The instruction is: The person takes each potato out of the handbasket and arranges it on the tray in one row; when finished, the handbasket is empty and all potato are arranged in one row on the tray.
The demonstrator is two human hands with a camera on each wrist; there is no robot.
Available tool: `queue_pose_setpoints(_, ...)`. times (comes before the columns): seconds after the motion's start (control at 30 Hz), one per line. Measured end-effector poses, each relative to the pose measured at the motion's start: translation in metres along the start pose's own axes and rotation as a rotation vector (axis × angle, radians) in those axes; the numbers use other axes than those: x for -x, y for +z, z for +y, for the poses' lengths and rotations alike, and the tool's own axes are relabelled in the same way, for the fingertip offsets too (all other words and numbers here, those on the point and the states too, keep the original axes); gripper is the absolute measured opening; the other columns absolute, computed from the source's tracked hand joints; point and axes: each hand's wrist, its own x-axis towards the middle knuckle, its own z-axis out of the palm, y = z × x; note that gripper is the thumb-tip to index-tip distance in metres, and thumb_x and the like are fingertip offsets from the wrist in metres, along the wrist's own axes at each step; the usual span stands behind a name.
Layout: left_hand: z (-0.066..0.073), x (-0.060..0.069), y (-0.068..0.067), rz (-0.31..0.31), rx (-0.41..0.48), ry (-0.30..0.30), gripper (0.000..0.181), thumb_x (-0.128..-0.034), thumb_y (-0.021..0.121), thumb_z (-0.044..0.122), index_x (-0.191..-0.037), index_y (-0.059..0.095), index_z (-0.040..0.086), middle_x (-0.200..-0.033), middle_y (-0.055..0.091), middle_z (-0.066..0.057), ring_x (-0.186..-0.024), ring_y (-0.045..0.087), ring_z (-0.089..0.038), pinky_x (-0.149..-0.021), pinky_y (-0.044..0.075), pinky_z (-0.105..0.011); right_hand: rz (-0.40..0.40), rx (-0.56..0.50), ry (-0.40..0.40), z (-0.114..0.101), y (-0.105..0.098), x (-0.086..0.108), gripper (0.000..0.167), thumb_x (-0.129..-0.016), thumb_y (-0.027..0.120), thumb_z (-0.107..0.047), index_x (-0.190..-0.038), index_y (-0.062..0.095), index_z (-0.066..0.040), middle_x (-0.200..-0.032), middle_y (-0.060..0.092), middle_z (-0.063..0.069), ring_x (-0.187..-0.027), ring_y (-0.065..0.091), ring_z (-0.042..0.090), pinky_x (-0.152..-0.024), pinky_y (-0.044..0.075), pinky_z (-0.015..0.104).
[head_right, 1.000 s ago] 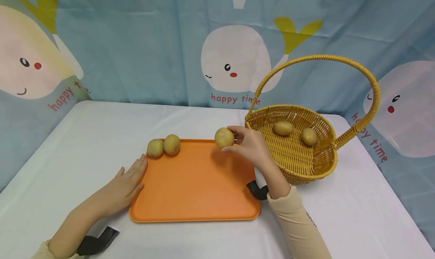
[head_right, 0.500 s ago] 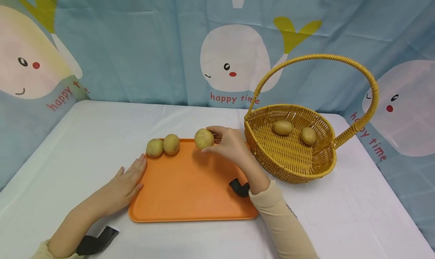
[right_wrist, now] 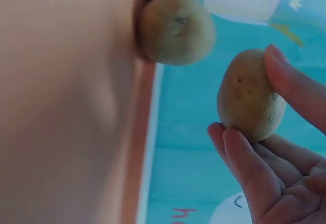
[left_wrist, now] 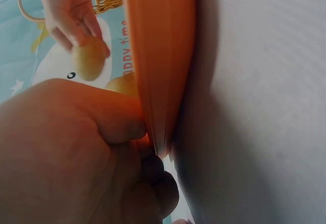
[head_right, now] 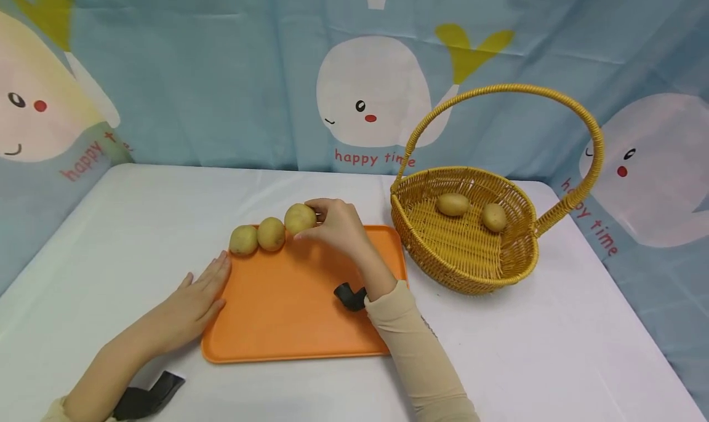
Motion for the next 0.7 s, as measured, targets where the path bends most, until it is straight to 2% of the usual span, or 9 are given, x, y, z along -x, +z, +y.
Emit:
queue_pose_setpoints(0.23,-0.001,0.001,0.001,0.001,-0.001,0.004,0.062,-0.0968,0.048,0.016,-0.146,0.02,-0.009,-0.153,0.015,-0.025,-0.139,0.018,-0.04,-0.103,0.016,-0.068,-0.066,0.178,0.047,0.008,0.009,-0.004,0.057,-0.064,0.088,-0.017,-0.117,0.067,-0.008,-0.109,0.069,0.004,-0.097,0.066,0.015,-0.087,0.049,0.029)
queue_pose_setpoints(0.4,-0.003,-0.001,0.003,0.002,-0.005,0.011,0.062,-0.0971,0.047,0.018,-0.146,0.019,-0.009,-0.153,0.016,-0.025,-0.139,0.019,-0.04,-0.102,0.016,-0.068,-0.118,0.21,0.042,0.014,0.012,-0.007,0.059,-0.066,0.087,-0.018,-0.119,0.066,-0.006,-0.11,0.069,0.006,-0.102,0.063,0.017,-0.091,0.047,0.03)
queue_pose_setpoints(0.5,-0.003,-0.001,0.003,-0.001,-0.005,0.006,0.063,-0.0968,0.047,0.018,-0.146,0.019,-0.009,-0.153,0.016,-0.026,-0.139,0.019,-0.04,-0.102,0.016,-0.068,-0.138,0.217,0.047,0.018,0.014,-0.008,0.053,-0.068,0.086,-0.018,-0.116,0.067,-0.005,-0.108,0.069,0.005,-0.102,0.063,0.017,-0.09,0.046,0.029)
queue_pose_setpoints(0.7,-0.002,0.0,0.002,-0.004,-0.014,0.001,0.062,-0.0969,0.048,0.017,-0.145,0.02,-0.01,-0.152,0.016,-0.025,-0.139,0.019,-0.04,-0.103,0.016,-0.067,-0.139,0.163,0.095,0.021,0.01,-0.008,0.041,-0.071,0.083,-0.015,-0.109,0.07,-0.005,-0.101,0.071,0.004,-0.094,0.065,0.014,-0.086,0.048,0.028)
